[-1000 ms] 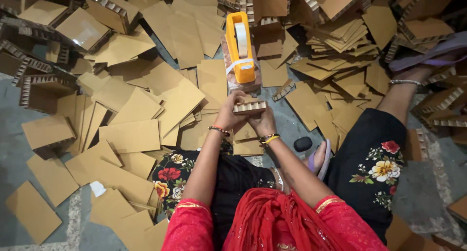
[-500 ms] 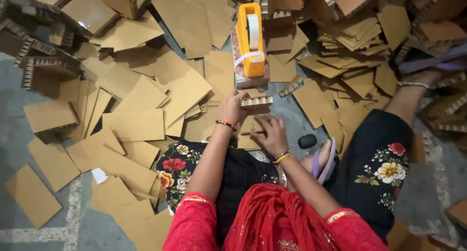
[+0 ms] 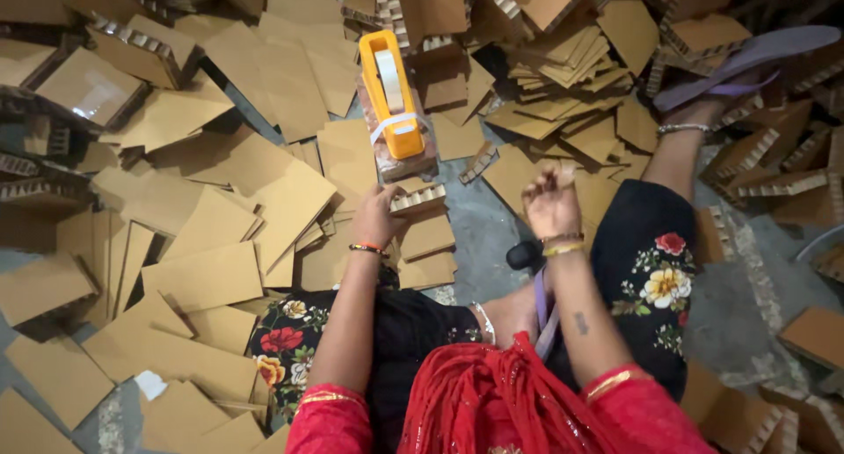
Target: The person sits on the floor and assembles small cardboard boxes by folding the flaps and securing them with clear tape from a handheld dispenser. The person repeatedly picks up flat cardboard pieces, folds them into box shapes, and tapes the seams.
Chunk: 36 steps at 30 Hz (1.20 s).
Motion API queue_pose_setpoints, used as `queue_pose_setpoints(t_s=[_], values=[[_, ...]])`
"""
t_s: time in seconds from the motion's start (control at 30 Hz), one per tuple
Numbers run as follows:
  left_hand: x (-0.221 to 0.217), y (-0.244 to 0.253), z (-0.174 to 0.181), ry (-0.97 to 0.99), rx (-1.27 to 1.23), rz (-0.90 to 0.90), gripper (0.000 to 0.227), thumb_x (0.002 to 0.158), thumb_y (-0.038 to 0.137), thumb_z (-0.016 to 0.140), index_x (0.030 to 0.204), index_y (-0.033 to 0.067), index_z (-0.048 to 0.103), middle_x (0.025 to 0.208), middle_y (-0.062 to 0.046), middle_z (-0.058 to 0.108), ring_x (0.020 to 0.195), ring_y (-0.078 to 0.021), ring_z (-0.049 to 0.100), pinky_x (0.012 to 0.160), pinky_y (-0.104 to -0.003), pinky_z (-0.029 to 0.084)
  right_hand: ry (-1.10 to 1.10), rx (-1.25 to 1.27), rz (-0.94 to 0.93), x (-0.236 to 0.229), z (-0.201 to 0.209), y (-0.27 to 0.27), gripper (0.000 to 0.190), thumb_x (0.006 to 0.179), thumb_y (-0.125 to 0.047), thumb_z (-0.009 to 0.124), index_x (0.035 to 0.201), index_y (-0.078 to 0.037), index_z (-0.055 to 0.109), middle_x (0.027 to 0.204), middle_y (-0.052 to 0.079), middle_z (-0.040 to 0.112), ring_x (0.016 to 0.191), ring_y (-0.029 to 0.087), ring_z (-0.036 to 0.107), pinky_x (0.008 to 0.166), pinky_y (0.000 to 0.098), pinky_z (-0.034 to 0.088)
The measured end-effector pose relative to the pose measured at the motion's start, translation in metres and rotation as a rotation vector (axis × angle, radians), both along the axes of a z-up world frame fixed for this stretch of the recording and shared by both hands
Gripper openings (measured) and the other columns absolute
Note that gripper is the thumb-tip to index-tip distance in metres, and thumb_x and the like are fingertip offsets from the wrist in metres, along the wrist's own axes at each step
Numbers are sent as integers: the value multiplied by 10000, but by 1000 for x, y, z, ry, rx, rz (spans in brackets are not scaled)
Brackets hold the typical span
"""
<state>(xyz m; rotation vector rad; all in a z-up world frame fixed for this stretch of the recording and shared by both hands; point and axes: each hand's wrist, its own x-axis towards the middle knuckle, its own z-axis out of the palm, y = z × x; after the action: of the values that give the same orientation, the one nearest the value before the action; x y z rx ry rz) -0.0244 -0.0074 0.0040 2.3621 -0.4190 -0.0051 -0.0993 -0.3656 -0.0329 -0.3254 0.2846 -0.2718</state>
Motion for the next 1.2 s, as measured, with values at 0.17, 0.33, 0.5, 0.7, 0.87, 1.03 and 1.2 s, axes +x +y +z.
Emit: queue_pose_setpoints(t_s=[0.17,0.33,0.5,0.7,0.87,1.03,1.2], values=[[-4,0,1,25,16,21,441,604,119,861,1012,192,710,978,-84,658,963,-337,651,777,-453,544,232,34,-115,-3,-78,-12,238,956,-307,825,981,-117,685,889,9,655,810,165,648,774,310,577],[-5,0,3,-59,-29,10,459,562,109,863,990,188,715,982,-83,663,977,-339,649,790,-446,546,212,-680,-277,-2,-57,-35,291,920,-180,813,1111,-166,594,1002,10,716,870,115,704,723,256,546],[-4,0,-2,41,-9,33,455,591,127,876,1013,189,718,997,-83,664,942,-344,655,750,-453,541,380,-606,-286,-18,-16,-51,197,1043,-318,691,1087,-138,625,739,-30,510,584,75,493,525,248,473],[-1,0,-5,12,-3,10,489,589,144,888,1045,193,719,975,-93,650,909,-349,661,754,-456,545,118,-769,-290,-43,43,-135,195,1147,-220,724,1091,-111,572,903,16,587,820,144,597,736,281,499],[-1,-3,-1,52,40,22,483,607,222,934,1036,187,715,952,-99,632,894,-346,656,736,-466,537,144,-1040,-608,-88,89,-248,369,966,76,847,1164,-138,621,1089,19,665,990,144,669,920,310,620],[-2,-3,-4,-21,-4,16,497,545,177,923,997,180,717,937,-103,633,906,-353,656,755,-464,545,409,-1093,-663,-141,103,-324,144,966,-164,702,874,-77,634,962,8,602,688,154,595,622,307,566],[-2,-2,0,44,4,-24,514,584,142,909,1057,165,708,987,-116,638,942,-358,651,795,-456,549,590,-2025,-621,-151,92,-293,207,938,20,692,1130,-8,621,1151,51,678,1038,110,643,918,318,546]])
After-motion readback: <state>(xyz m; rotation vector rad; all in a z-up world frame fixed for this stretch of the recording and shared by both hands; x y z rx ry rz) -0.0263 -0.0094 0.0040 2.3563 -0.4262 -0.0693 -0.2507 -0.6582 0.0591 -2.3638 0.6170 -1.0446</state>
